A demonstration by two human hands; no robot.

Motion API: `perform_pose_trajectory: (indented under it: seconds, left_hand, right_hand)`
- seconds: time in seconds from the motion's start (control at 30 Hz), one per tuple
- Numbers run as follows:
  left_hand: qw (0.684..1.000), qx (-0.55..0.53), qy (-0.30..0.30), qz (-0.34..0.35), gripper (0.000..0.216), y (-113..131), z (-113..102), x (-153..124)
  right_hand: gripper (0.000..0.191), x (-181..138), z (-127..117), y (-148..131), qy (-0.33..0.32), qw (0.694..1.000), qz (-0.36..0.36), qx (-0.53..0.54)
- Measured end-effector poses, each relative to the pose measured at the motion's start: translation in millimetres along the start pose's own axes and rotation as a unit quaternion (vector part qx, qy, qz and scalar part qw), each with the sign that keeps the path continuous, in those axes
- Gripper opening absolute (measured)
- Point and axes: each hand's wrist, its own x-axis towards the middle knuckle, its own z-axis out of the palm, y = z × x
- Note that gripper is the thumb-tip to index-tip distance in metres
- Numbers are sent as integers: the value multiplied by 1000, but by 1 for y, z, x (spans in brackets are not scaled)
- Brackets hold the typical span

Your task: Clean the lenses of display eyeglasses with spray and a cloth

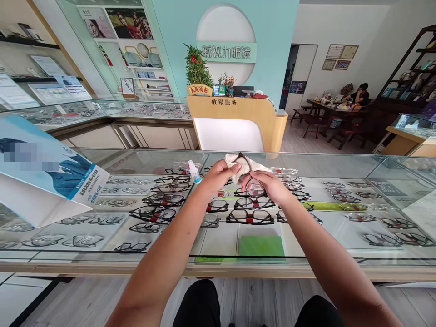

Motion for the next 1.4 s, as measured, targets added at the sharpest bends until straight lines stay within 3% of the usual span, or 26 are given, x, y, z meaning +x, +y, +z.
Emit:
perform_pose_trajectory:
  seconds: [0.2,0.27,0.37,0.47,0.63,0.9,0.97,1.1,1.2,1.3,1.4]
  left_hand:
    - [995,6,-95,-5,53,14,13,-7]
    - [999,24,-44,0,58,13,18,-7]
    - [996,43,77,21,69,5,20,-4]
    - [992,44,119,14,72,-6,18,-1]
    - [996,22,90,-10,70,-10,8,1]
    - [999,14,-39,-15,58,6,11,-5]
    - [1000,21,-12,-8,59,6,16,-6]
    - [991,58,117,20,65,2,26,-4]
    - [984,70,158,33,68,-2,27,-3]
    - [987,54,146,33,70,-6,20,-2]
    - [997,25,78,12,70,-5,8,0]
  right_hand:
    - [53,1,5,3,-6,999,23,48]
    - [55,0,7,3,-18,998,32,47]
    - [56,0,11,2,-31,998,34,41]
    - [57,0,12,1,-32,999,32,30]
    - [58,0,9,-1,-19,999,32,13]
    - [58,1,6,3,2,998,42,50]
    - [58,1,7,5,5,998,49,47]
    - [61,2,9,6,-11,999,43,15]
    - [62,2,10,3,-21,999,27,-11]
    - [61,0,8,-3,-17,999,16,-38]
    - [60,-2,2,-8,-4,999,9,-49]
